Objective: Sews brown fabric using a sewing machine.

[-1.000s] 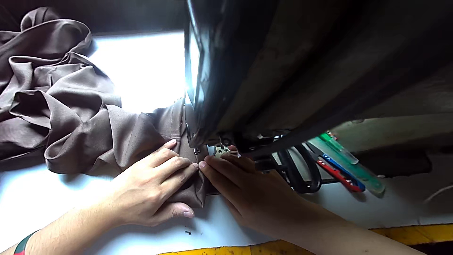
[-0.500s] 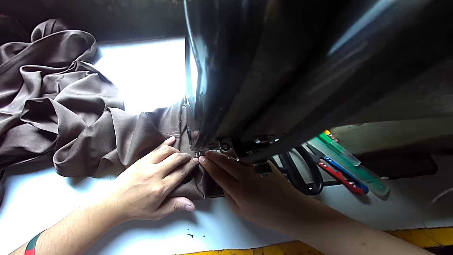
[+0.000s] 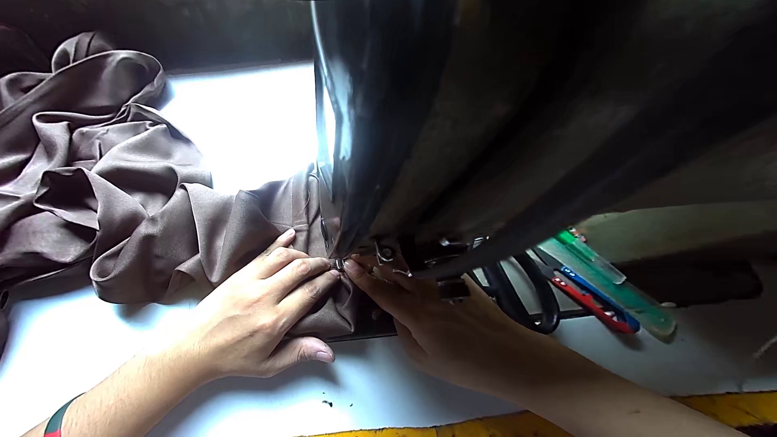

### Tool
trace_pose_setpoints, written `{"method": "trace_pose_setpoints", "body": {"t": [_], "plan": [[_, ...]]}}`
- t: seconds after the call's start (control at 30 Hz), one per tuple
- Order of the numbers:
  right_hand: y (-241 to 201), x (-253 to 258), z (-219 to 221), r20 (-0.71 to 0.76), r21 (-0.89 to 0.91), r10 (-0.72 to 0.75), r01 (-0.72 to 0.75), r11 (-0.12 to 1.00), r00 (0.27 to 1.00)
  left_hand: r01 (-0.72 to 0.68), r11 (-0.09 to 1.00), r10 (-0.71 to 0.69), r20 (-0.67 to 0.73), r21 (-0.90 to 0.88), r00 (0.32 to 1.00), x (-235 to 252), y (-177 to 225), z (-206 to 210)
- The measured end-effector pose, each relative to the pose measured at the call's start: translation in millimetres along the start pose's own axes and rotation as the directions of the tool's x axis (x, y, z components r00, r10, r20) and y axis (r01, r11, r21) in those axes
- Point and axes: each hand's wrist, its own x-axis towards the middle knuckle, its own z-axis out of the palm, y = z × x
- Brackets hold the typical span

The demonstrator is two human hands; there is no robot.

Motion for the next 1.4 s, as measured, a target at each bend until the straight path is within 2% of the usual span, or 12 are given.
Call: {"method": "trace_pose_setpoints", "body": {"t": [0.4, 0.5, 0.6, 0.7, 0.8, 0.87, 0.97, 1.07, 1.1, 1.17, 1.27, 1.4], "plan": [[0.6, 3.7, -3.3, 0.022, 0.044, 0.046, -0.047, 0.998, 0.999, 0.017, 1.0, -0.017, -0.009, 0.014, 1.0, 0.6, -2.7, -1.1], [0.6, 3.5, -1.4, 0.027, 0.021, 0.048, -0.049, 0.999, 0.998, 0.034, 0.996, -0.029, -0.068, 0.078, 0.997, -1.6, -3.9, -8.5], [0.8, 1.3, 0.4, -0.03, 0.016, 0.018, -0.018, 1.0, 0.999, 0.078, 0.997, -0.074, -0.107, 0.028, 0.991, -3.3, -8.5, -28.9], [-6.7, 1.0, -2.5, -0.133, 0.076, 0.007, 0.003, 0.997, 0.991, 0.156, 0.986, -0.153, -0.052, 0.057, 0.987, -1.8, -17.0, -50.8], [-19.3, 6.2, -5.2, -0.114, 0.109, -0.023, 0.035, 0.993, 0.993, 0.12, 0.966, -0.158, 0.154, 0.231, 0.975, 4.7, -22.9, -59.0], [-23.7, 12.7, -5.9, -0.106, 0.135, -0.013, 0.028, 0.99, 0.994, 0.104, 0.951, -0.174, 0.224, 0.292, 0.959, 7.3, -22.7, -61.8], [-22.6, 16.7, -4.7, -0.076, 0.237, 0.056, -0.037, 0.971, 0.996, 0.094, 0.939, -0.139, 0.112, 0.331, 0.984, -0.5, -21.8, -72.5], [-18.7, 15.0, -3.1, -0.016, 0.328, 0.108, -0.097, 0.94, 0.994, 0.156, 0.963, -0.132, -0.119, 0.221, 0.984, -30.2, -8.2, -87.0], [-17.5, 14.9, -3.0, 0.0, 0.335, 0.109, -0.103, 0.937, 0.994, 0.167, 0.969, -0.142, -0.142, 0.18, 0.979, -42.5, -1.6, -88.7], [-15.1, 16.4, -2.3, 0.025, 0.327, 0.08, -0.084, 0.941, 0.996, 0.132, 0.984, -0.121, -0.099, 0.12, 0.988, -61.6, 11.0, -83.5], [-10.3, 21.2, 5.0, -0.021, 0.361, -0.003, 0.01, 0.933, 1.0, 0.112, 0.986, -0.12, 0.06, 0.125, 0.991, -64.7, 24.9, -72.4], [-4.2, 22.8, 9.8, -0.092, 0.472, -0.071, 0.106, 0.875, 0.993, 0.11, 0.992, -0.108, -0.032, 0.061, 0.994, -39.9, 40.8, -68.0]]}}
